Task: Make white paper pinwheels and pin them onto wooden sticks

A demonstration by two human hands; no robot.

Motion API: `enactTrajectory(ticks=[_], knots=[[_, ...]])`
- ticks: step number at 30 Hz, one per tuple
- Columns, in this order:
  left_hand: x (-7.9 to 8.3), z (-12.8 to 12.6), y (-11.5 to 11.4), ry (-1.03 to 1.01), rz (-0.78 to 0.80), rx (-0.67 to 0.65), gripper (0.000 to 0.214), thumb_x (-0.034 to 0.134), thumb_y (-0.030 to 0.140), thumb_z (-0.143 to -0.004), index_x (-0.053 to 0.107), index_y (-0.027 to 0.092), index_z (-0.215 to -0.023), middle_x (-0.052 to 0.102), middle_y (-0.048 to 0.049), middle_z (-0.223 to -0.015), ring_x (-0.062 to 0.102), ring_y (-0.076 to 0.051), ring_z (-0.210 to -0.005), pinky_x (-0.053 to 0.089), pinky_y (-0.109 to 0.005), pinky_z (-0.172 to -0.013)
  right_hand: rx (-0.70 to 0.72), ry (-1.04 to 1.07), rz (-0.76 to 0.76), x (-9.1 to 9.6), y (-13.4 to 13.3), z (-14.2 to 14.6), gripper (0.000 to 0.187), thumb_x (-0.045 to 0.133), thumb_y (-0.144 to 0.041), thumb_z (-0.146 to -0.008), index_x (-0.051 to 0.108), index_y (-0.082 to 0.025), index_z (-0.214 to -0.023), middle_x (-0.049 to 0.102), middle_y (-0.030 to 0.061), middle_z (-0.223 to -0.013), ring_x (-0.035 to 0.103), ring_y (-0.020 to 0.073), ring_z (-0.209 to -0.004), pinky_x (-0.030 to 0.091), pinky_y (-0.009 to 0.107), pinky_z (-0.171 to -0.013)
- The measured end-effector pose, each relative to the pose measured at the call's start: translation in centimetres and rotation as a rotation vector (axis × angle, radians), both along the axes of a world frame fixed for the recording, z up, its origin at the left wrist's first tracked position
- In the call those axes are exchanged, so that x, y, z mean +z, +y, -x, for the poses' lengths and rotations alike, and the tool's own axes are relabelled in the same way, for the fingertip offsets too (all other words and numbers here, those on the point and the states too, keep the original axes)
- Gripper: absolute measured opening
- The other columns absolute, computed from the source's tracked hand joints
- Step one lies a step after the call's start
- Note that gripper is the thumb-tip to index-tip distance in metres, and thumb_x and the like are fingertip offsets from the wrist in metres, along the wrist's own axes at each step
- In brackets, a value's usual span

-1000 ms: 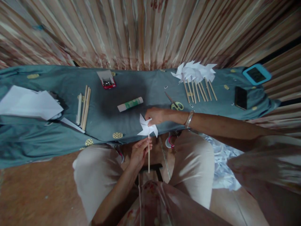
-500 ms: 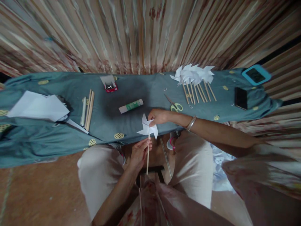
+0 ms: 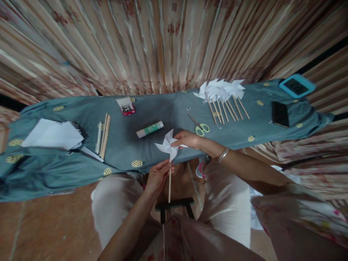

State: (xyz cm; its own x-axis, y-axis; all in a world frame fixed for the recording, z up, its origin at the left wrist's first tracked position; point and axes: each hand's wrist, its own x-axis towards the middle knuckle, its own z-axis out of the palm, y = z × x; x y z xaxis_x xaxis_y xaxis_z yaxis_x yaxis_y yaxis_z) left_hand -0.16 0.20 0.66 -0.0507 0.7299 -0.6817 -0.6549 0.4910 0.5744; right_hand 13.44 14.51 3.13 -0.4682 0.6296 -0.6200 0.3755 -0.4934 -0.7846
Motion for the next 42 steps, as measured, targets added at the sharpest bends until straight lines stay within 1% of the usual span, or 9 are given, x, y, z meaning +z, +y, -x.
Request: enactTrajectory(ticks=[6,10,14,19,25,31,34,38,42], knots=[[1.5,0.3,1.3,0.055,-0.043,-0.014,0.043,0.097,0.029,-0.036,0.078,0.013,-0.071,0.073,-0.0032,-0.065,0.062,-0.008,-0.053,0.052,-0.018,-0.054,-0.149,0.168,0.069,0.9,-0.1,0.2,0.017,0.082,-0.020,-0.053,0.068,-0.013,-0.061,0.066,-0.0008,-0.056,0.055,0.0090,-0.053,0.037,0.020,-0.051],[2.2,0.3,2.5,0.116,-0.057,-0.021,0.043,0.097,0.031,-0.033,0.078,0.015,-0.068,0.073,-0.0027,-0.065,0.063,-0.009,-0.053,0.053,-0.018,-0.053,-0.222,0.203,-0.026,1.1,0.2,0.3,0.020,0.080,-0.025,-0.052,0.066,-0.013,-0.060,0.063,-0.0020,-0.054,0.052,0.0084,-0.052,0.033,0.021,-0.051],[2.6,0.4,4.3,0.174,-0.127,-0.049,0.043,0.097,0.033,-0.033,0.078,0.015,-0.068,0.074,-0.0037,-0.068,0.064,-0.011,-0.054,0.053,-0.021,-0.055,-0.316,0.239,-0.103,1.2,0.8,0.1,0.027,0.080,-0.032,-0.051,0.069,-0.013,-0.068,0.064,-0.0019,-0.059,0.051,0.0090,-0.056,0.034,0.023,-0.054],[2.5,0.2,7.3,0.209,-0.196,-0.114,0.044,0.095,0.034,-0.035,0.078,0.014,-0.070,0.074,-0.0037,-0.067,0.065,-0.013,-0.054,0.055,-0.025,-0.057,-0.420,0.331,-0.170,0.9,1.8,-0.6,0.029,0.080,-0.037,-0.052,0.068,-0.016,-0.068,0.062,-0.0031,-0.062,0.048,0.0093,-0.057,0.034,0.024,-0.056],[1.5,-0.5,10.0,0.194,-0.238,-0.156,0.044,0.095,0.034,-0.038,0.078,0.013,-0.072,0.074,-0.0035,-0.068,0.063,-0.012,-0.052,0.055,-0.025,-0.057,-0.507,0.306,-0.179,-0.4,3.2,-1.6,0.030,0.082,-0.039,-0.054,0.067,-0.018,-0.069,0.060,-0.0047,-0.060,0.045,0.0076,-0.053,0.031,0.024,-0.054],[0.9,0.0,10.9,0.176,-0.202,-0.119,0.043,0.095,0.031,-0.039,0.077,0.013,-0.073,0.074,-0.0036,-0.069,0.065,-0.012,-0.055,0.053,-0.023,-0.057,-0.489,0.344,-0.181,0.1,3.8,-1.5,0.037,0.086,-0.046,-0.053,0.067,-0.017,-0.068,0.062,-0.0039,-0.064,0.050,0.0086,-0.058,0.037,0.023,-0.057],[1.1,0.6,11.0,0.170,-0.190,-0.099,0.043,0.095,0.031,-0.039,0.077,0.013,-0.073,0.073,-0.0033,-0.068,0.064,-0.011,-0.055,0.052,-0.022,-0.056,-0.519,0.330,-0.171,0.7,3.7,-1.6,0.043,0.089,-0.049,-0.047,0.068,-0.018,-0.067,0.062,-0.0044,-0.064,0.047,0.0065,-0.056,0.036,0.021,-0.054],[1.2,1.1,11.1,0.170,-0.185,-0.074,0.043,0.094,0.030,-0.038,0.076,0.012,-0.073,0.073,-0.0043,-0.068,0.064,-0.011,-0.056,0.051,-0.023,-0.057,-0.570,0.312,-0.128,0.9,3.3,-1.8,0.049,0.091,-0.052,-0.040,0.069,-0.019,-0.069,0.063,-0.0043,-0.065,0.049,0.0068,-0.057,0.041,0.021,-0.057],[0.9,1.3,11.3,0.172,-0.182,-0.054,0.043,0.094,0.030,-0.039,0.076,0.013,-0.075,0.074,-0.0052,-0.074,0.065,-0.012,-0.059,0.052,-0.025,-0.062,-0.572,0.323,-0.139,0.7,3.2,-1.8,0.047,0.090,-0.053,-0.042,0.067,-0.020,-0.068,0.060,-0.0045,-0.062,0.049,0.0075,-0.057,0.042,0.022,-0.059]])
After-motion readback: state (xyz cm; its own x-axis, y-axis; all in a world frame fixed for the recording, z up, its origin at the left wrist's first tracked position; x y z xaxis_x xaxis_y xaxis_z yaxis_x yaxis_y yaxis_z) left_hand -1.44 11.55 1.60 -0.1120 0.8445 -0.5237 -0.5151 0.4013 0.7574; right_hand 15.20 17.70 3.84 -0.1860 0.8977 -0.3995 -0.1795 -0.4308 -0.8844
